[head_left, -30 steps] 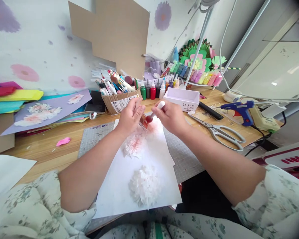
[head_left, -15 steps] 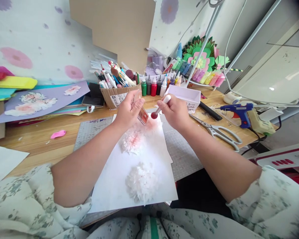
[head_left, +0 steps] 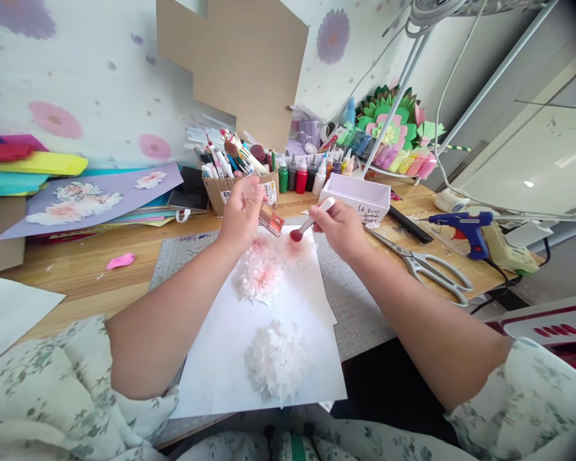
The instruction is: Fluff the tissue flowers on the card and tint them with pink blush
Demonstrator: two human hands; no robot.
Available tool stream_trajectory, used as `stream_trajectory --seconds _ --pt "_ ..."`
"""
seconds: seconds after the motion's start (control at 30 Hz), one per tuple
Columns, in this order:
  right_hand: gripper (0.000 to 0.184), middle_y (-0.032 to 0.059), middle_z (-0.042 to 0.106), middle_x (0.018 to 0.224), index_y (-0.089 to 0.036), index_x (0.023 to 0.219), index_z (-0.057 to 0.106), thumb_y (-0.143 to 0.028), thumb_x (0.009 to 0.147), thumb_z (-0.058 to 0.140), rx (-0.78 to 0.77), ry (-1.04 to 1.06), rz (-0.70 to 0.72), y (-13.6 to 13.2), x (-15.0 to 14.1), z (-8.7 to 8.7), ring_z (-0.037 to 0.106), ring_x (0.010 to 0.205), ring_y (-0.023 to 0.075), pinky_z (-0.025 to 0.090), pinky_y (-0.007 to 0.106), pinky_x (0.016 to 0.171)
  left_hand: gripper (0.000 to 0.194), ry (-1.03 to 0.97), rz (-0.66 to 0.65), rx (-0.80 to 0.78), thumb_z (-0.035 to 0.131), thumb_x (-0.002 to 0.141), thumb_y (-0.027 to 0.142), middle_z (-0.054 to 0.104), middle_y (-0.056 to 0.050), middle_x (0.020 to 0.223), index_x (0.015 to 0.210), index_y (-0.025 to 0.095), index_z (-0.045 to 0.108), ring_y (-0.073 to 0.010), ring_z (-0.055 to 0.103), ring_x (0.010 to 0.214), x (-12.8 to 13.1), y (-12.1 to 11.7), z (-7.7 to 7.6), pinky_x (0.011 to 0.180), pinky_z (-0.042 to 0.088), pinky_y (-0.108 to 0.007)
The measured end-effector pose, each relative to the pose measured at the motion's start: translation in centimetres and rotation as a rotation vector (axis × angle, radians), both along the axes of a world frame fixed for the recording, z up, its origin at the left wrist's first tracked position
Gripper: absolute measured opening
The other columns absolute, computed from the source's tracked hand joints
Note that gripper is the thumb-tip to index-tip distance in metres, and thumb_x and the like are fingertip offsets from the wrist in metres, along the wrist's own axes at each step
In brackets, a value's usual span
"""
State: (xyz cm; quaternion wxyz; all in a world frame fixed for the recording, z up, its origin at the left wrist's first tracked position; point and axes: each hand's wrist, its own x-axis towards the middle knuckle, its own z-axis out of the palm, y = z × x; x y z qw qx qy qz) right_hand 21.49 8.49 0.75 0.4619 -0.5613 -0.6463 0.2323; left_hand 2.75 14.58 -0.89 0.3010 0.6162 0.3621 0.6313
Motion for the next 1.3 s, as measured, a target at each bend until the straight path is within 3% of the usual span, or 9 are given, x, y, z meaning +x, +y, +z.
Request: stream_trajectory --seconds 0.13,0.3,0.4,0.57,0.7,0.87,0.93,1.13,1.3 --pt "0.029 -0.0014 0.059 0.057 -0.019 0.067 0.053 -0.045 0.081 0.055 -0.055 -0.068 0.041 0.0 -0.4 0.3 0.051 0.053 0.0117 0.035 0.025 0.053 0.051 -0.026 0.014 -0.005 0.054 0.08 0.066 0.062 -0.003 0.077 0.104 0.021 0.058 -0.0173 0.063 0.077 0.0 0.1 0.0 0.072 0.052 -0.031" --pt "0.029 -0.002 0.057 0.056 -0.019 0.068 0.053 -0.045 0.08 0.056 0.001 -0.021 0.042 0.7 -0.9 0.0 0.049 0.052 0.0109 0.035 0.024 0.053 0.051 -0.069 0.007 -0.03 0.055 0.079 0.066 0.062 -0.004 0.085 0.103 0.021 0.057 -0.019 0.063 0.08 0.1 0.2 -0.1 0.067 0.053 -0.03" --pt "0.03 -0.0021 0.058 0.058 -0.019 0.071 0.054 -0.048 0.079 0.057 -0.044 0.113 0.161 1.2 -1.2 -0.5 0.051 0.054 0.0109 0.038 0.024 0.054 0.051 -0.065 0.003 -0.051 0.055 0.08 0.065 0.062 -0.005 0.084 0.106 0.021 0.056 -0.0199 0.064 0.079 0.0 0.2 -0.1 0.064 0.053 -0.03" --pt "0.029 -0.0024 0.057 0.056 -0.019 0.068 0.052 -0.046 0.076 0.059 -0.078 0.202 0.181 1.3 -1.1 -0.5 0.051 0.052 0.0103 0.039 0.023 0.053 0.046 -0.041 0.029 -0.05 0.053 0.083 0.062 0.064 -0.006 0.092 0.106 0.022 0.056 -0.0203 0.064 0.087 0.0 0.1 -0.1 0.073 0.054 -0.032" --pt "0.03 -0.003 0.056 0.054 -0.018 0.068 0.055 -0.046 0.077 0.059 -0.048 0.163 0.067 0.7 0.5 -0.5 0.047 0.05 0.0094 0.036 0.023 0.05 0.043 -0.058 0.022 -0.062 0.054 0.083 0.059 0.063 -0.005 0.088 0.105 0.022 0.056 -0.0182 0.065 0.081 0.0 0.1 -0.1 0.072 0.055 -0.032" --pt "0.031 -0.0024 0.057 0.055 -0.017 0.072 0.058 -0.048 0.078 0.06 -0.015 0.17 0.046 -0.5 2.6 -0.6 0.049 0.051 0.0108 0.038 0.025 0.053 0.04 -0.06 0.014 -0.013 0.054 0.084 0.057 0.062 -0.005 0.097 0.103 0.022 0.058 -0.0169 0.064 0.083 0.0 0.5 -0.4 0.081 0.053 -0.034" --pt "0.029 -0.0021 0.057 0.056 -0.017 0.073 0.059 -0.046 0.078 0.06 -0.013 0.11 0.04 -1.1 2.6 -0.5 0.049 0.052 0.0108 0.038 0.025 0.054 0.041 -0.053 0.005 -0.023 0.053 0.084 0.057 0.062 -0.005 0.093 0.104 0.021 0.058 -0.0174 0.064 0.084 0.0 0.5 -0.5 0.081 0.053 -0.035" --pt "0.03 -0.0002 0.06 0.062 -0.018 0.07 0.058 -0.044 0.084 0.055 0.027 -0.061 0.235 -2.7 1.5 0.1 0.051 0.057 0.0113 0.037 0.024 0.056 0.041 -0.05 0.0 -0.064 0.055 0.083 0.057 0.063 -0.002 0.084 0.103 0.022 0.058 -0.0159 0.064 0.083 0.1 -0.1 -0.3 0.081 0.053 -0.033" --pt "0.022 0.0028 0.067 0.071 -0.019 0.07 0.061 -0.035 0.085 0.056 0.142 -0.365 0.066 -3.0 1.0 0.1 0.054 0.061 0.013 0.037 0.026 0.061 0.04 -0.072 -0.015 -0.063 0.056 0.083 0.056 0.062 -0.003 0.086 0.102 0.021 0.058 -0.0154 0.063 0.082 0.1 -0.2 -0.2 0.079 0.053 -0.032"
